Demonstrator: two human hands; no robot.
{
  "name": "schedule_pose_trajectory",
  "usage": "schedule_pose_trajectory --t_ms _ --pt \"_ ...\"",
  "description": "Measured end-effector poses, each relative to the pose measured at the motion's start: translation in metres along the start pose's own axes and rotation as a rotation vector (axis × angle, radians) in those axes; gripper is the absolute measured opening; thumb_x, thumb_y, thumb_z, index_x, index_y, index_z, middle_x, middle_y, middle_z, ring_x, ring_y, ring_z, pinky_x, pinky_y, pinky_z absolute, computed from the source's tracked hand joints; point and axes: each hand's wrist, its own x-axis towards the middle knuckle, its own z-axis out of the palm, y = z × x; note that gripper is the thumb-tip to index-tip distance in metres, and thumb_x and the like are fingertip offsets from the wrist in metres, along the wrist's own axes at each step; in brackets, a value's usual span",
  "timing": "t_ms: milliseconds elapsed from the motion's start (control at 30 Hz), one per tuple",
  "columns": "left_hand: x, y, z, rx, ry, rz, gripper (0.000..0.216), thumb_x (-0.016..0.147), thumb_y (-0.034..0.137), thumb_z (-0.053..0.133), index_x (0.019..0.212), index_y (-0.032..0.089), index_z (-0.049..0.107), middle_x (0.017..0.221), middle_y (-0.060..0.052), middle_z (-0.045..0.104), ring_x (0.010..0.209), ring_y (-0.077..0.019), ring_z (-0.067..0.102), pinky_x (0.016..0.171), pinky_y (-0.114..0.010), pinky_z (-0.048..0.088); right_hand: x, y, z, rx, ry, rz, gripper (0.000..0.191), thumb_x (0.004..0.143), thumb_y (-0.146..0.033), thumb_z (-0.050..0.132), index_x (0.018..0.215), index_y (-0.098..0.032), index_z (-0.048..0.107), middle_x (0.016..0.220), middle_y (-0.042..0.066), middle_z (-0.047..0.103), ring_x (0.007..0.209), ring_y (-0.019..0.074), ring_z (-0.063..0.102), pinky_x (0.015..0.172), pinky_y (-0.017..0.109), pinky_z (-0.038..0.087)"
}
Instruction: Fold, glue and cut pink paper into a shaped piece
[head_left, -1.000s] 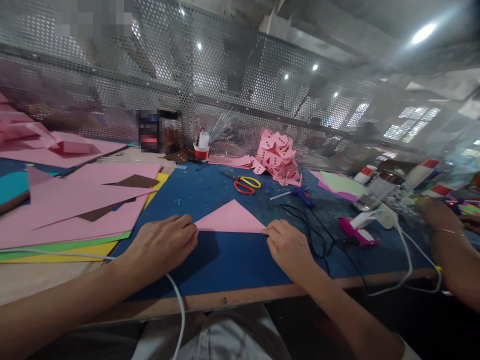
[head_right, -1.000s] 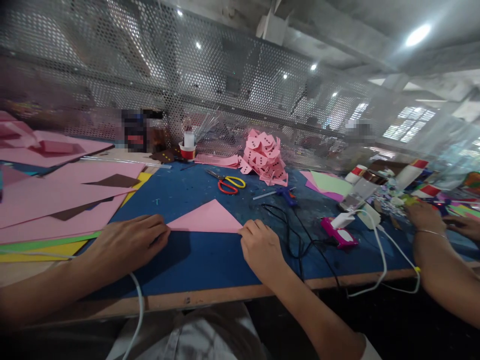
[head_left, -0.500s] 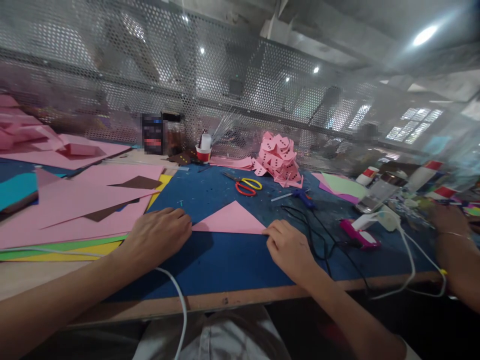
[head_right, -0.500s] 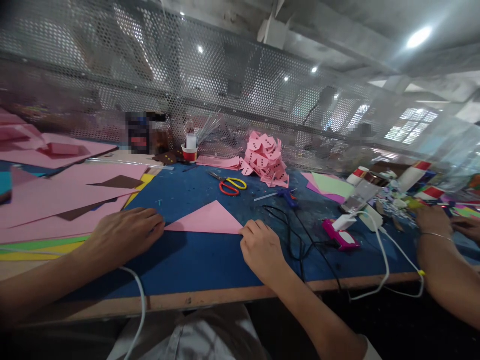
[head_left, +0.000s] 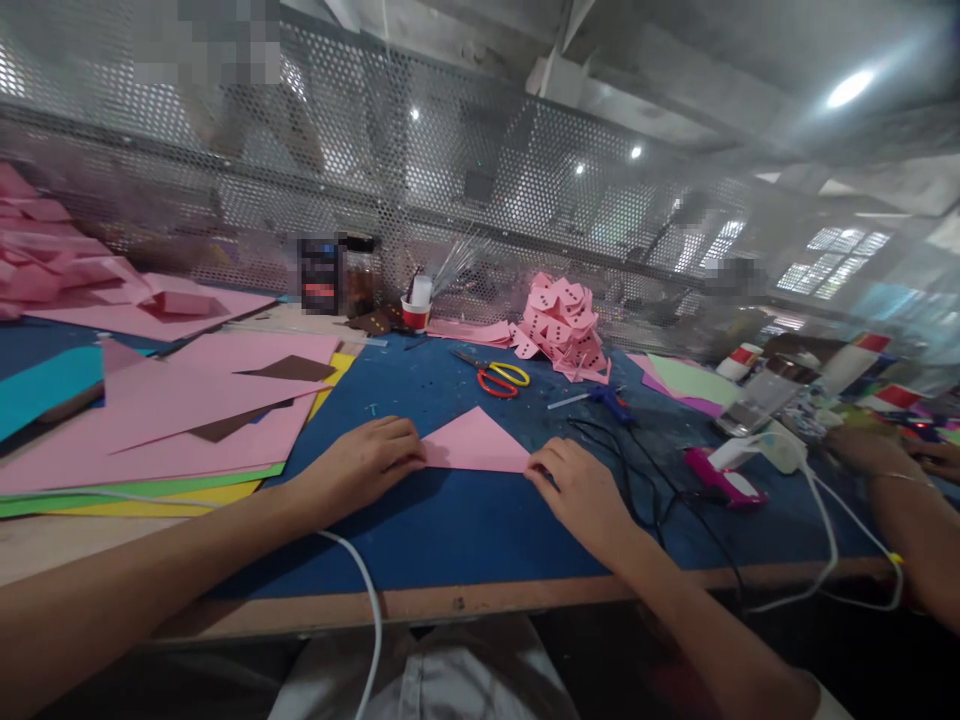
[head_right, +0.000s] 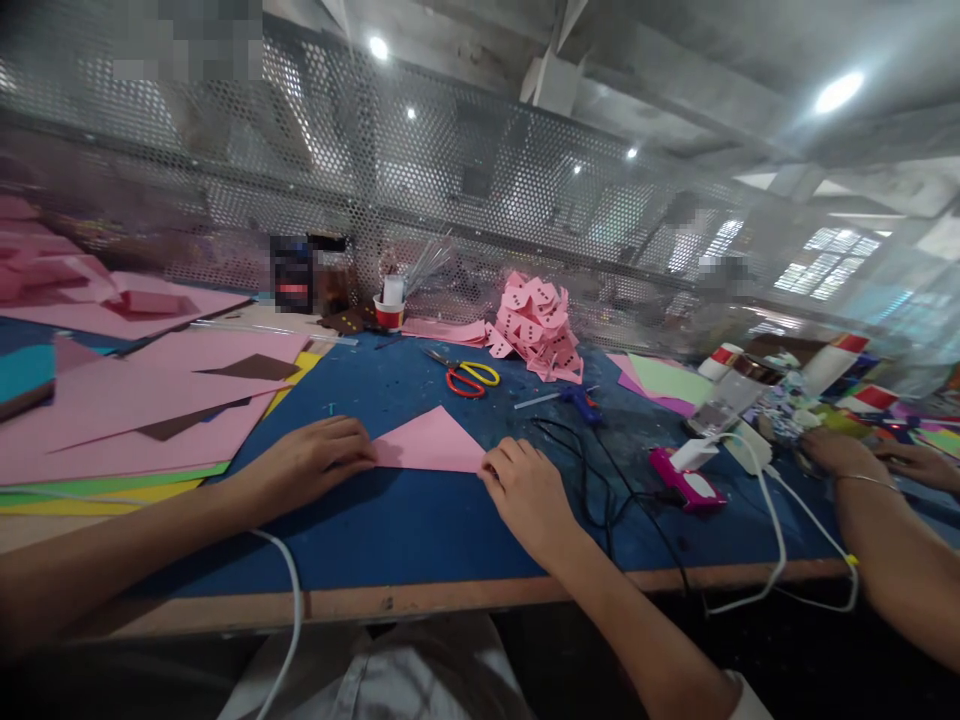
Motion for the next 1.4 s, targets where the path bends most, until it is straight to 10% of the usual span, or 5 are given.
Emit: schedule_pose_trajectory --t_ms 700,1400 --pt "-0.004 0.002 -0.003 0.110 0.026 0.012 0.017 0.097 0.015 0.049 0.087 0.019 0.062 0.085 -0.002 0.063 0.081 -0.0163 0.059 0.076 -0.029 0.042 0.030 -0.016 0.007 0.012 -0.060 -0.241 0.009 0.099 -0.025 0.062 0.094 -0.020 0.068 0.094 0.003 0.068 0.088 0.0201 0.059 0.077 0.034 0.039" --pt "0.008 0.005 0.006 -0.162 -0.019 -0.152 0.010 0.094 0.019 0.061 0.088 0.019 0.069 0.085 -0.003 0.067 0.083 -0.0177 0.061 0.074 -0.026 0.042 0.035 -0.012 0.005 0.207 -0.136 -0.100 0.015 0.100 -0.027 0.061 0.089 -0.021 0.069 0.092 0.002 0.066 0.091 0.0186 0.059 0.078 0.032 0.037"
